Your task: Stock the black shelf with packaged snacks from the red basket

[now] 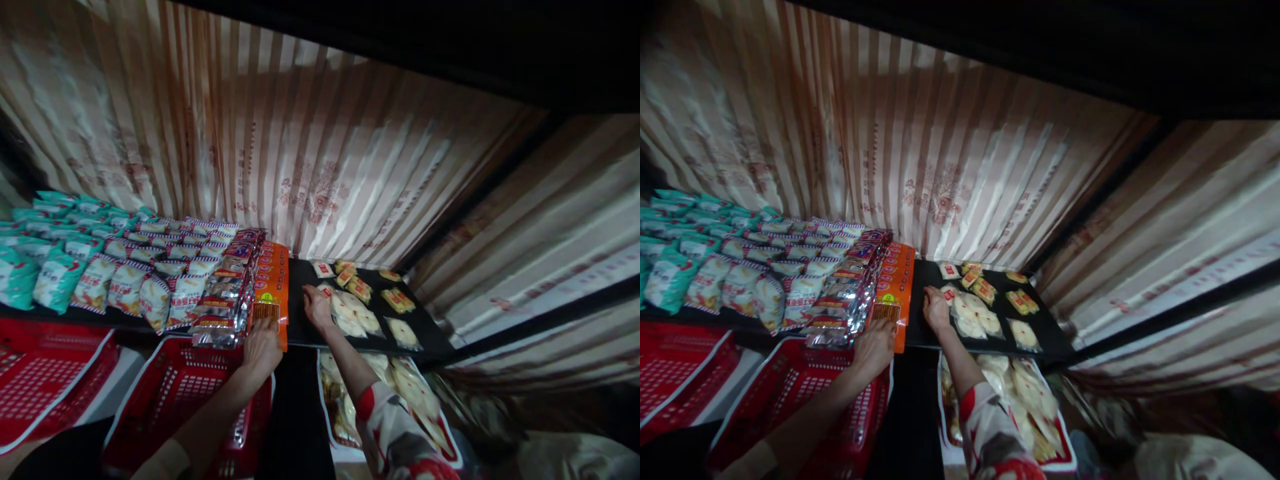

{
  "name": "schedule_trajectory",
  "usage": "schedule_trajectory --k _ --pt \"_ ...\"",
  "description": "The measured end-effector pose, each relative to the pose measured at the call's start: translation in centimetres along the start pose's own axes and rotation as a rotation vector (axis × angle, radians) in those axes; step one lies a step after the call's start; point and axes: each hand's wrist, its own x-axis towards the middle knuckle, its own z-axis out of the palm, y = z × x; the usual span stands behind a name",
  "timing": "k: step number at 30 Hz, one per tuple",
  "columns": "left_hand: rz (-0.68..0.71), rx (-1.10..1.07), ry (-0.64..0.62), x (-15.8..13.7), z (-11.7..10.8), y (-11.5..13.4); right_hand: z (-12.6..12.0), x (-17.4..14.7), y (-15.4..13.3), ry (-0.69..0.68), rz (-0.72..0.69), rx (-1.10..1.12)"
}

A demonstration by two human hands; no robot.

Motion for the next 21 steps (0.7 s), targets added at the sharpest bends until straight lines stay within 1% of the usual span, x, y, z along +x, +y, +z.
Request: schedule_trajectory --k 3,7,10,16,18,21 --pt "-0.023 -0.044 0.044 -0.1 0.8 0.9 -1.5 1.9 2.2 -0.034 0.052 -0.101" --pt "-0.048 -0.137 0.096 -0.1 2.5 2.4 -3.0 3.7 4.8 -0.065 0.06 -0.143" --pt "-0.049 -0.179 0.152 0.2 3.8 3.1 -3.7 5.3 6.2 -0.092 0.08 -0.18" --pt "-0.03 -0.233 0.228 1.8 5.7 3.8 -3.7 9.7 8.4 -0.16 0.094 -0.245" --pt "-0.027 -0.252 0.231 2.7 6.3 4.3 -3.3 10.8 9.0 -0.193 0.089 -0.263" --pt "-0.035 -0.27 0.199 4.2 7.0 5.6 -2.6 12.0 9.6 -0.236 0.105 -0.282"
